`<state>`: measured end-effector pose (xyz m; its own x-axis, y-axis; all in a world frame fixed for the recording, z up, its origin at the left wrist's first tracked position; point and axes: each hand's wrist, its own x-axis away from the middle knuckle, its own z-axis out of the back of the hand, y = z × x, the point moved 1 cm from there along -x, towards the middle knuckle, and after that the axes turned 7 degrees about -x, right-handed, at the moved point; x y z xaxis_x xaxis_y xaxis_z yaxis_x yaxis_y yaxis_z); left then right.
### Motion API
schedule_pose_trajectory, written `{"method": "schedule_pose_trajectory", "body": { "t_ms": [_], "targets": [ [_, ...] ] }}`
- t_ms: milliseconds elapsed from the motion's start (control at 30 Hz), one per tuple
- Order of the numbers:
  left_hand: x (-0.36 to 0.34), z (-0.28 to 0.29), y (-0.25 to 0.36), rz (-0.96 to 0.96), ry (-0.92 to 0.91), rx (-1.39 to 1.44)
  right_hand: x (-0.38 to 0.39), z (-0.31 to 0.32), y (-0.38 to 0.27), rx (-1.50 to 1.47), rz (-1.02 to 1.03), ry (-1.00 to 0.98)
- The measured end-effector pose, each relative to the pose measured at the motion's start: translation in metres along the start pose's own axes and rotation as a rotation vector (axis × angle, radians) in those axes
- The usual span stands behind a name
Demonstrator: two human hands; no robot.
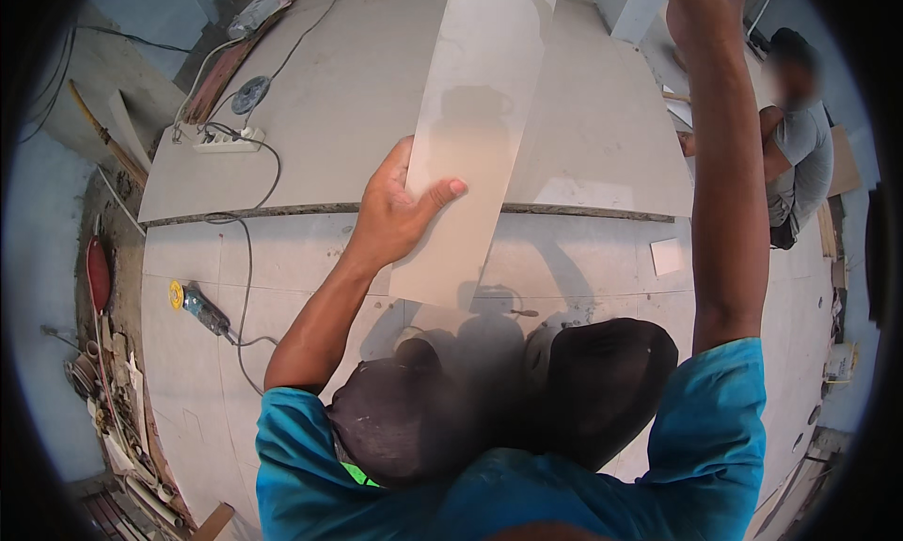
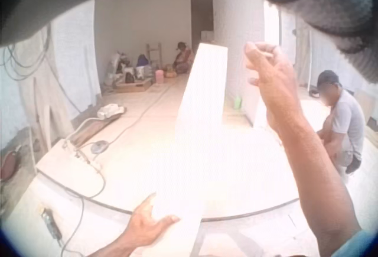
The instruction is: The person kneels on a tiled floor and installs white ceramic tiles. They position tiles, tap them with a hammer, and use an angle grinder to cut a tile to size before placing it.
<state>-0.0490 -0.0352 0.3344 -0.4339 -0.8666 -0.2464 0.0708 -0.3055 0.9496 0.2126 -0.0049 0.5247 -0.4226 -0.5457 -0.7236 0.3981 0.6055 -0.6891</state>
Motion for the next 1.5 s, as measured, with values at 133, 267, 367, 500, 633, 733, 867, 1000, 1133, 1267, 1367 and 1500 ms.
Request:
{"method": "schedule_pose_trajectory", "body": {
  "t_ms": [133, 267, 367, 500, 633, 733, 867, 1000, 1133, 1267, 1367, 1500],
  "targets": [
    [-0.051, 0.009, 0.053, 0.000, 0.037, -0.062, 0.123, 0.005, 0.031, -0.481, -0.628, -0.201],
    [-0.093, 0.012, 0.106, 0.317, 0.017, -0.127, 0.159, -0.002, 0.004, -0.943, -0.888, -0.416],
    [-0.124, 0.011, 0.106, 0.354, 0.130, -0.167, 0.154, -0.003, -0.018, -1.132, -0.853, -0.454],
    [-0.158, 0.008, 0.102, 0.258, 0.093, -0.072, 0.146, 0.003, -0.018, -1.293, -0.781, -0.397],
    [-0.178, 0.009, 0.101, 0.276, 0.081, -0.191, 0.136, 0.006, -0.020, -1.426, -0.770, -0.296],
    [-0.174, -0.005, 0.116, 0.440, 0.035, -0.192, 0.133, 0.010, -0.016, -1.469, -0.722, -0.295],
    [-0.167, -0.024, 0.128, 0.433, 0.037, -0.229, 0.129, 0.016, -0.015, -1.461, -0.700, -0.237],
    [-0.176, -0.026, 0.118, 0.435, 0.079, -0.118, 0.127, 0.018, -0.012, -1.484, -0.690, -0.226],
    [-0.173, -0.034, 0.122, 0.443, 0.046, -0.119, 0.127, 0.020, -0.006, -1.489, -0.690, -0.217],
    [-0.184, -0.027, 0.112, 0.479, 0.041, -0.157, 0.126, 0.021, -0.007, -1.479, -0.679, -0.224],
    [-0.187, -0.029, 0.107, 0.459, 0.047, -0.141, 0.125, 0.021, -0.005, -1.475, -0.678, -0.220],
    [-0.192, -0.017, 0.102, 0.450, -0.015, -0.237, 0.126, 0.016, -0.003, -1.496, -0.684, -0.215]
  ]
}}
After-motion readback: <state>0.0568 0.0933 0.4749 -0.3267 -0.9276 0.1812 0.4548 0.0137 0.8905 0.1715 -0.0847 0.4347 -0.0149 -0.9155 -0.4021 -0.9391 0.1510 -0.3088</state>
